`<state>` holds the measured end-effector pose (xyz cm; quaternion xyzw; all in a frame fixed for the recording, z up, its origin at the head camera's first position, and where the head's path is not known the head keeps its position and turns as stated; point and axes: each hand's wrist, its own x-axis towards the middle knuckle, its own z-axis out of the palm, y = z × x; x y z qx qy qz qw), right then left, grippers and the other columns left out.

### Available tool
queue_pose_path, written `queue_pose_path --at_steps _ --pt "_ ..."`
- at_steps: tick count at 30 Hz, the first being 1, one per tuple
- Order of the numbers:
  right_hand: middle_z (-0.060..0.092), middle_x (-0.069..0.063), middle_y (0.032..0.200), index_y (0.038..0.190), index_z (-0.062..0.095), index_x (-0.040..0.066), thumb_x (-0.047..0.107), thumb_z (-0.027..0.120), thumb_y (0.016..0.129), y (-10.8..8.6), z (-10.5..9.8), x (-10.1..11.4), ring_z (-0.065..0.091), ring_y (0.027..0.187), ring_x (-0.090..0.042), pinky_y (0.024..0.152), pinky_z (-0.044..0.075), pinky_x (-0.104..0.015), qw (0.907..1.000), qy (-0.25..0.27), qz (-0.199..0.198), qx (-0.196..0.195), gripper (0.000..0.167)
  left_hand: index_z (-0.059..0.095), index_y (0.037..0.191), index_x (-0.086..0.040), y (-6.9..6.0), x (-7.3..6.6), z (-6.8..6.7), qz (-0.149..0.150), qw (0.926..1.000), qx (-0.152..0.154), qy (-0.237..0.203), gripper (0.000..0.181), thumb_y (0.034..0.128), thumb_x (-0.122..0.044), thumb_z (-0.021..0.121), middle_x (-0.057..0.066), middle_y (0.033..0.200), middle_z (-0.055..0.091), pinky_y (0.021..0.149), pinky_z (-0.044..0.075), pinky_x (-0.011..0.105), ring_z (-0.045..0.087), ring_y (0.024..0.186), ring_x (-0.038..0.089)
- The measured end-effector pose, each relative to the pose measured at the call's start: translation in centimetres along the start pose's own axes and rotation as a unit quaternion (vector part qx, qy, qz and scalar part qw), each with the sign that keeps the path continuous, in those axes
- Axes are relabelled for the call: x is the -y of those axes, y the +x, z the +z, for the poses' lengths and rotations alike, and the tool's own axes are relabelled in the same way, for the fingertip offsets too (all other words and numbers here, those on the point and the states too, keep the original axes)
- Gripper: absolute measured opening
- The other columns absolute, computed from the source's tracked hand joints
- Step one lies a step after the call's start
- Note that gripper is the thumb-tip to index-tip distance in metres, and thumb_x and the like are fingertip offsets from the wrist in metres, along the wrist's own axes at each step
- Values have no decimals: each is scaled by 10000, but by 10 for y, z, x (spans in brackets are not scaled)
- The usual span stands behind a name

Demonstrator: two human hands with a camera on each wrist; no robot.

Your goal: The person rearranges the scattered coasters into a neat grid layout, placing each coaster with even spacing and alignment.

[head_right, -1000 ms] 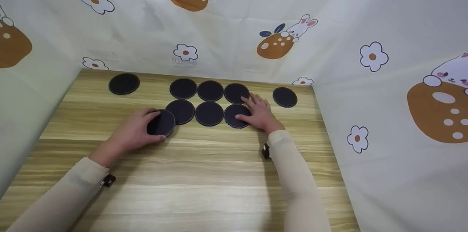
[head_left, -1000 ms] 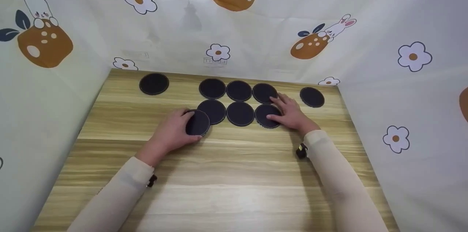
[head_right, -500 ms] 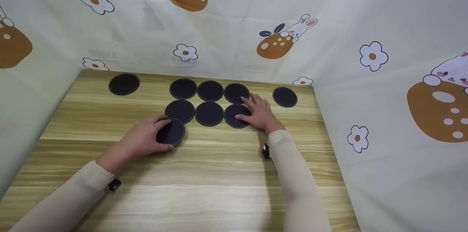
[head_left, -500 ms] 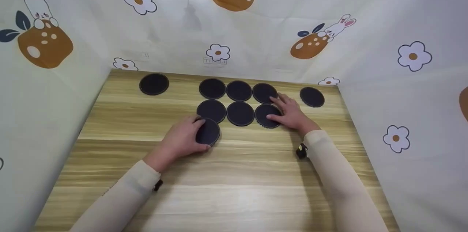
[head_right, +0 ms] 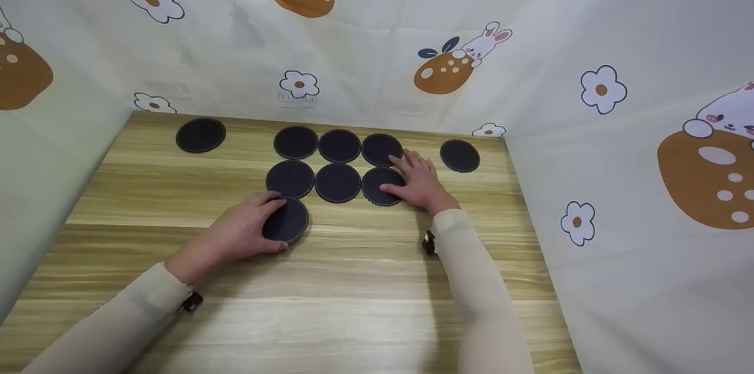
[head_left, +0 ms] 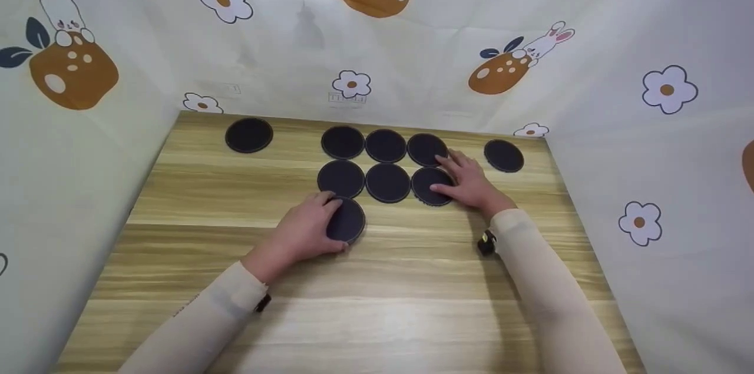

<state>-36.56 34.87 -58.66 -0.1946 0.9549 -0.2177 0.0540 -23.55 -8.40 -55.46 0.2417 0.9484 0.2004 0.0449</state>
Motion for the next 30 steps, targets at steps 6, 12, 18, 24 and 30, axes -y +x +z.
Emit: queue_pose_path --at_steps 6,12,18,24,30 --pt "231 -241 1801 1720 423 168 540 778 999 -1 -1 1 145 1666 -494 1309 55 -720 10000 -12 -49 -9 885 574 1561 32 -1 -4 0 -29 10000 85 -41 993 820 -508 954 276 1625 495 1122 519 638 496 1485 459" --pt "223 -251 1801 1720 417 154 546 760 1009 0 0 -1 132 1669 -493 1311 38 -717 10000 -42 -82 -8 882 580 1543 58 -1 -5 1 -106 9998 132 -61 992 813 -493 966 294 1612 503 1110 527 641 504 1472 468" --pt "200 -229 1813 1733 394 172 574 738 1015 0 -1 0 98 1683 -462 1321 13 -694 9999 -33 2 118 892 585 1523 81 0 -6 6 -129 9998 108 -75 991 803 -483 967 312 1594 512 1120 528 613 522 1446 473" --pt "196 -223 1816 1735 391 184 592 733 1012 0 0 -2 96 1684 -458 1323 11 -688 9999 -61 -9 106 897 578 1528 82 0 -7 10 -153 9998 116 -60 1000 816 -513 950 318 1592 511 1139 515 606 514 1452 471" --pt "198 -216 1817 1735 394 192 586 737 1012 0 0 -3 108 1685 -444 1326 24 -679 9999 -80 -1 99 891 570 1536 82 1 -8 12 -231 9996 132 -32 1008 821 -521 948 325 1602 498 1131 521 611 518 1446 477"
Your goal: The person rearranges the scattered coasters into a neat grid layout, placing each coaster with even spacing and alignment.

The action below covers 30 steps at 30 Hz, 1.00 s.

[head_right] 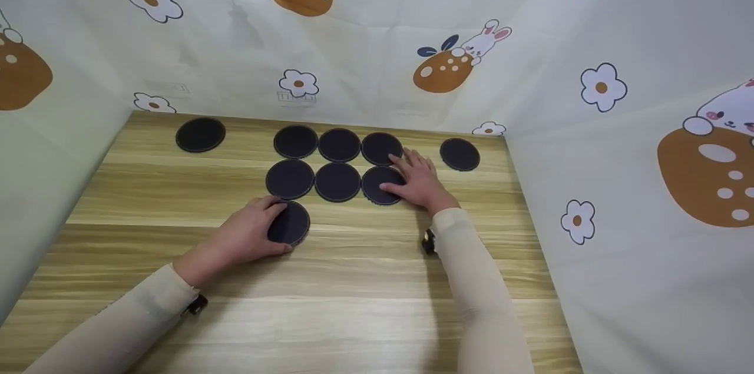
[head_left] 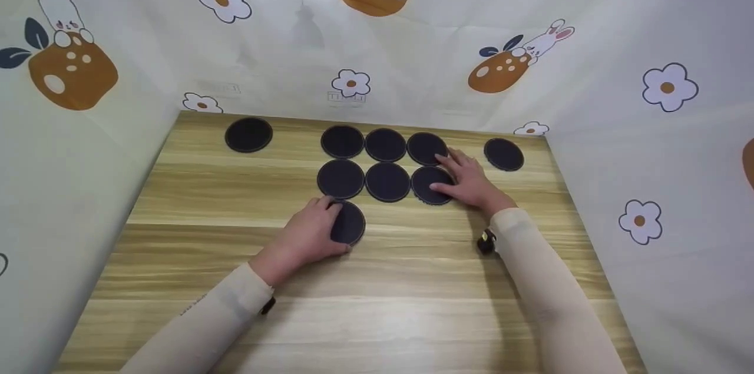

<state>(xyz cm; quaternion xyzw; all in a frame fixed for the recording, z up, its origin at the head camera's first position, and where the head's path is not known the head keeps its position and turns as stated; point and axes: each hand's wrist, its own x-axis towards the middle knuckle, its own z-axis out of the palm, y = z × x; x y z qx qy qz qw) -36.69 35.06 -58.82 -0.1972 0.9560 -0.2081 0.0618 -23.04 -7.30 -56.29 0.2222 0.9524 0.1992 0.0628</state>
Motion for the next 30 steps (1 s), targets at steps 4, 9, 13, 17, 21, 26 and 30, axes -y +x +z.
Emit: queue_pose_path --at_steps 4,9,13,17,21,26,30 --pt "204 -216 1815 1731 404 190 580 745 1009 0 0 1 118 1682 -450 1324 32 -687 10000 -3 -24 -25 888 560 1548 76 0 0 1 -96 9999 70 0 1008 835 -528 939 337 1620 474 1150 506 611 498 1469 490" --pt "201 -213 1817 1733 399 199 590 741 1009 0 0 1 119 1682 -450 1325 26 -686 10000 -25 -9 -16 892 555 1552 77 0 -1 3 -160 9999 28 -12 1009 841 -526 940 326 1628 466 1148 505 617 494 1472 491" --pt "204 -220 1815 1735 396 197 588 740 1009 0 0 2 114 1684 -450 1323 30 -693 10000 -24 0 9 894 550 1552 73 0 -2 4 -172 9999 -11 6 1009 842 -525 944 319 1622 463 1127 521 616 504 1458 489" --pt "216 -238 1807 1730 403 175 573 748 1005 -1 -1 2 118 1680 -465 1316 40 -710 10000 -7 -39 -26 896 546 1555 58 -1 -3 4 -191 9998 -58 -1 1013 842 -544 940 316 1615 453 1107 536 609 516 1442 484" --pt "221 -250 1801 1725 408 160 572 748 1004 -1 -1 2 130 1672 -482 1310 43 -722 9999 7 -105 -66 898 549 1555 54 -1 -3 5 -218 9997 -109 -13 1019 834 -548 945 313 1614 453 1111 536 603 520 1440 478" --pt "224 -240 1804 1725 411 163 574 749 1004 -1 -2 3 135 1672 -480 1310 46 -724 9999 23 -130 -77 896 549 1551 66 -2 -3 6 -199 9997 -150 -43 1014 832 -522 955 322 1606 451 1106 540 603 519 1437 482" --pt "224 -233 1806 1726 410 171 573 755 1004 -1 -1 3 134 1674 -474 1313 43 -717 9999 19 -114 -72 895 548 1555 63 -3 -4 4 -220 9996 -161 -70 1031 822 -531 963 320 1594 457 1104 541 601 524 1424 480"
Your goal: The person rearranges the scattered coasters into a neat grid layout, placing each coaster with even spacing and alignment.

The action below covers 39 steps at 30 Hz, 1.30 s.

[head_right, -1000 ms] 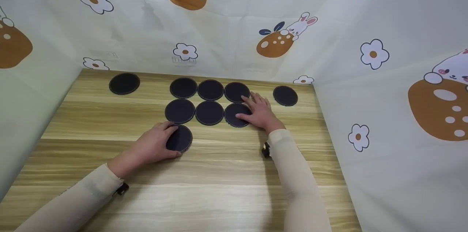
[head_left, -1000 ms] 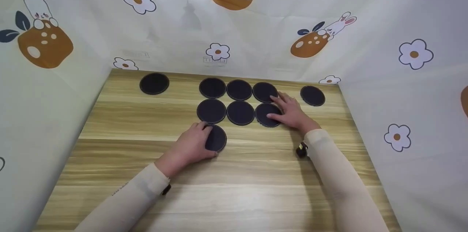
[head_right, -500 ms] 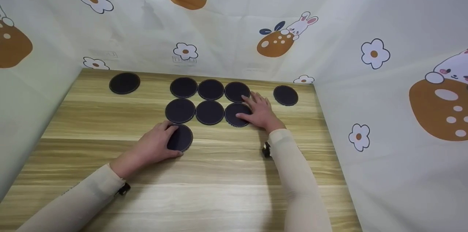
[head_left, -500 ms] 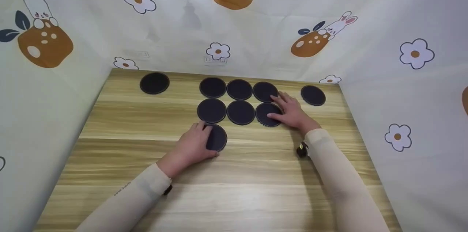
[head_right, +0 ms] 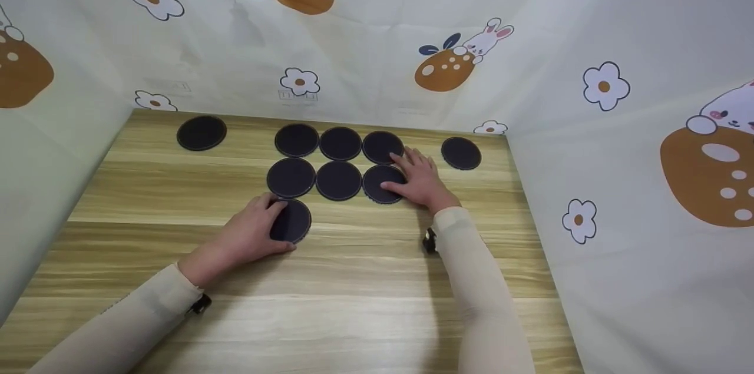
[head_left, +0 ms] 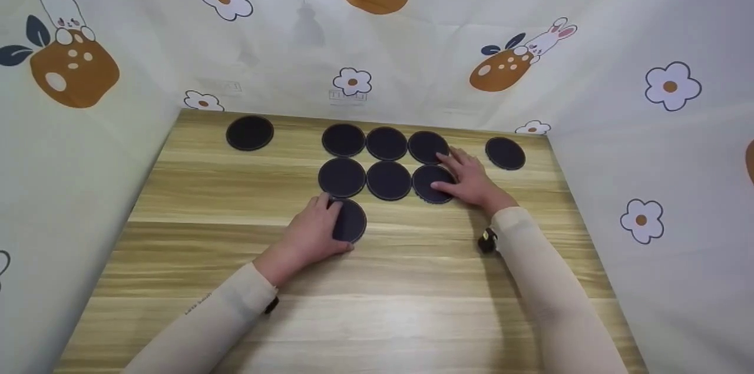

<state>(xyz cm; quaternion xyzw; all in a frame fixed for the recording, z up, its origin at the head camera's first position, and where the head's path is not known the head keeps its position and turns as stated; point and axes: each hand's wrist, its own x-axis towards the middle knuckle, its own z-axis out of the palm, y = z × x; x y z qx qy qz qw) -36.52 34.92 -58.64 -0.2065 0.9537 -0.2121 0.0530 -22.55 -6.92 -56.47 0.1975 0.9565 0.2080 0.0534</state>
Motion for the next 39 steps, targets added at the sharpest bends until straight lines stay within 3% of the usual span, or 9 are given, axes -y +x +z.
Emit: queue_pose_path --at_steps 6,13,19,24,29,39 --pt "212 -216 1814 1731 404 194 578 756 1005 1 0 -3 129 1678 -462 1320 37 -698 10000 0 45 20 894 531 1574 44 2 2 -4 32 9999 -68 -99 1052 819 -547 963 312 1561 477 1109 530 620 526 1415 483" --pt "204 -224 1813 1735 395 193 579 753 1009 1 -1 -5 113 1683 -454 1323 30 -692 10000 28 69 52 896 572 1536 41 6 9 -14 -200 9990 -201 -342 898 899 -487 920 334 1605 466 1142 493 653 496 1466 502" --pt "207 -234 1809 1735 394 191 571 754 1010 1 -2 -6 107 1684 -450 1321 28 -697 9999 61 73 65 894 609 1493 36 15 22 -25 -293 9978 -388 -442 775 961 -471 855 313 1550 526 1087 529 646 589 1358 486" --pt "204 -236 1810 1736 391 189 574 748 1012 1 -1 -7 106 1682 -460 1322 28 -694 10000 -4 76 61 895 642 1447 32 33 48 -39 -459 9920 -670 -971 650 1007 -423 791 249 1444 573 1056 544 621 639 1239 440" --pt "204 -236 1810 1735 392 186 581 744 1009 1 -1 -6 103 1681 -466 1323 25 -688 9999 -28 84 85 898 643 1429 38 50 82 -56 -907 9788 -1106 -1463 568 1033 -356 751 255 1460 549 1162 468 618 584 1340 472" --pt "200 -231 1812 1734 395 190 592 743 1007 2 2 -2 108 1681 -463 1325 22 -685 10000 -18 31 70 901 572 1481 85 72 139 -84 -1744 9547 -1808 -1597 603 1052 -317 703 355 1575 422 1230 385 654 463 1465 540"
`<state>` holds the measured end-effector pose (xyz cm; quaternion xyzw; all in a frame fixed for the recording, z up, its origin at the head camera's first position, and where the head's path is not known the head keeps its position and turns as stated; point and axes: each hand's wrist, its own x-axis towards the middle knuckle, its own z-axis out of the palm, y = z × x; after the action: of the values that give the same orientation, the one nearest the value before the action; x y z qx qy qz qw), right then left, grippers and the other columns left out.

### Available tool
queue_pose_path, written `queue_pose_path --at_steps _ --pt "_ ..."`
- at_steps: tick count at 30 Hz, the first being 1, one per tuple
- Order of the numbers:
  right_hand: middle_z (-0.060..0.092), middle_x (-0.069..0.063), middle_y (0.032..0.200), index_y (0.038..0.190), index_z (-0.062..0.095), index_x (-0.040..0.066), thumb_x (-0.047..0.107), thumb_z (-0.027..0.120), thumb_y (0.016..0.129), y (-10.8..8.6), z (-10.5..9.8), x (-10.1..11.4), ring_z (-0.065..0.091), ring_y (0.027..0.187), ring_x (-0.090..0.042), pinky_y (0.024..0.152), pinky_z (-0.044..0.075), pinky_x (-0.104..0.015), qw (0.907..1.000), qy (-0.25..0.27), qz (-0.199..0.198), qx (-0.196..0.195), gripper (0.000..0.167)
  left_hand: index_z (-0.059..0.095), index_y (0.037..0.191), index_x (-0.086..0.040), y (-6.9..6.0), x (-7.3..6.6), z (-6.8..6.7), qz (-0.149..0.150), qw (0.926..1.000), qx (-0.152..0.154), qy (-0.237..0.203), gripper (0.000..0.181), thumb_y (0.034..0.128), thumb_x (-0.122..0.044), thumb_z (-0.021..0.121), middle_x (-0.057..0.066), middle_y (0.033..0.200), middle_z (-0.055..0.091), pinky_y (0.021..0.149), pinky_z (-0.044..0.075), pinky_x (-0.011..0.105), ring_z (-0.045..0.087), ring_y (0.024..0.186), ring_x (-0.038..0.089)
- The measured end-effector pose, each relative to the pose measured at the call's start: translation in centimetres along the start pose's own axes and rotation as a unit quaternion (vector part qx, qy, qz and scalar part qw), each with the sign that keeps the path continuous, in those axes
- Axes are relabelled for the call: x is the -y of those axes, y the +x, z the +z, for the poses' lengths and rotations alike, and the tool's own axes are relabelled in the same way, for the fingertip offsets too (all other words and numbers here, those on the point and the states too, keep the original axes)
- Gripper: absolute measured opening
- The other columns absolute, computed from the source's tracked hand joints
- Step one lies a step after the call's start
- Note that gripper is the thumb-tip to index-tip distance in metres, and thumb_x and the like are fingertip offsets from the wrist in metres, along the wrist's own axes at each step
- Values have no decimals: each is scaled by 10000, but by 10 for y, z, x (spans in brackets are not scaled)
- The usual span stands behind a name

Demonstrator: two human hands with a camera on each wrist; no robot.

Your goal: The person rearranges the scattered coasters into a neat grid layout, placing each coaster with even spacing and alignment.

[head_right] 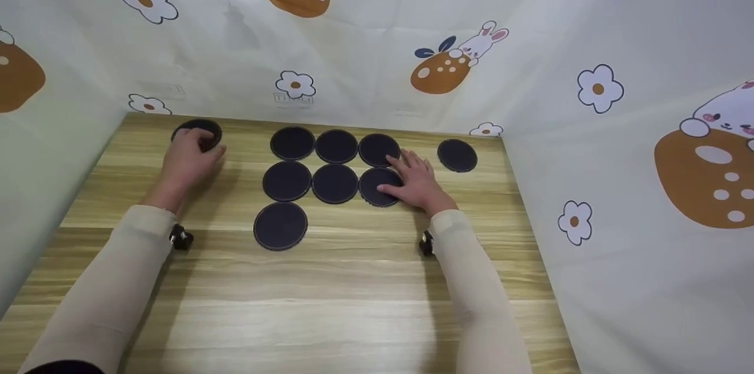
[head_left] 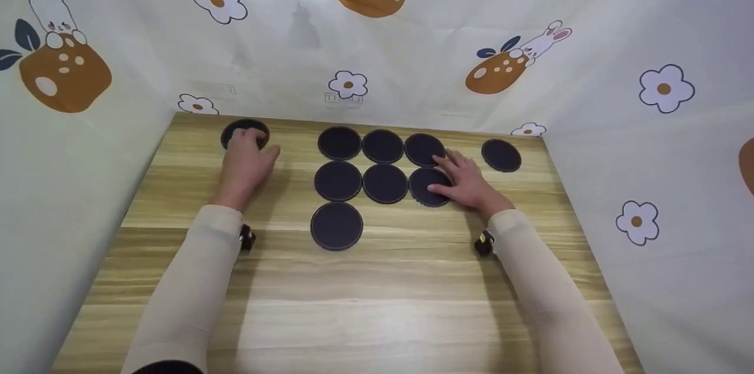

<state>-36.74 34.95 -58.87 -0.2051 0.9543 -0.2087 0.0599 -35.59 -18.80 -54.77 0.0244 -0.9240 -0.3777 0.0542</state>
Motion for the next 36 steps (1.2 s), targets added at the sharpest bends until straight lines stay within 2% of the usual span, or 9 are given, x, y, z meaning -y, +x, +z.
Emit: queue_pose_path --at_steps 6,13,19,28,31,36 --pt "215 -228 1809 1723 415 172 582 754 1000 1 -1 1 128 1678 -465 1321 44 -698 10000 -45 47 -56 897 445 1583 97 23 21 -10 -372 9983 -89 449 742 1064 -384 669 410 1609 356 1233 337 691 357 1497 566" --pt "220 -235 1806 1718 422 161 576 752 998 0 -3 3 140 1673 -475 1321 54 -695 9999 -80 14 -111 894 278 1658 134 36 34 -17 -717 9951 242 635 981 1025 -480 709 445 1633 292 1248 277 716 289 1514 603" --pt "203 -222 1815 1730 402 182 602 738 1000 -2 -4 3 120 1680 -462 1329 42 -679 9999 -65 88 -9 907 196 1649 193 43 42 -16 -714 9921 575 851 1138 972 -539 746 479 1640 248 1253 262 724 266 1519 634" --pt "208 -225 1813 1728 410 187 605 742 995 -1 -3 4 125 1680 -458 1332 41 -667 9999 -18 99 -27 906 155 1667 184 51 49 -12 -755 9895 778 960 1203 951 -572 758 468 1662 236 1260 277 708 242 1546 619" --pt "209 -229 1811 1726 412 184 605 743 995 -1 -3 3 128 1678 -460 1329 39 -674 9999 -19 103 -50 906 158 1670 178 51 48 -11 -790 9894 779 940 1183 959 -554 756 453 1675 236 1269 271 699 230 1561 609" --pt "241 -252 1794 1713 433 157 563 763 998 -1 -2 3 159 1670 -469 1318 54 -700 9999 6 8 -107 886 222 1656 185 49 47 -9 -743 9913 600 910 1123 970 -523 760 430 1685 266 1289 280 650 238 1583 580"
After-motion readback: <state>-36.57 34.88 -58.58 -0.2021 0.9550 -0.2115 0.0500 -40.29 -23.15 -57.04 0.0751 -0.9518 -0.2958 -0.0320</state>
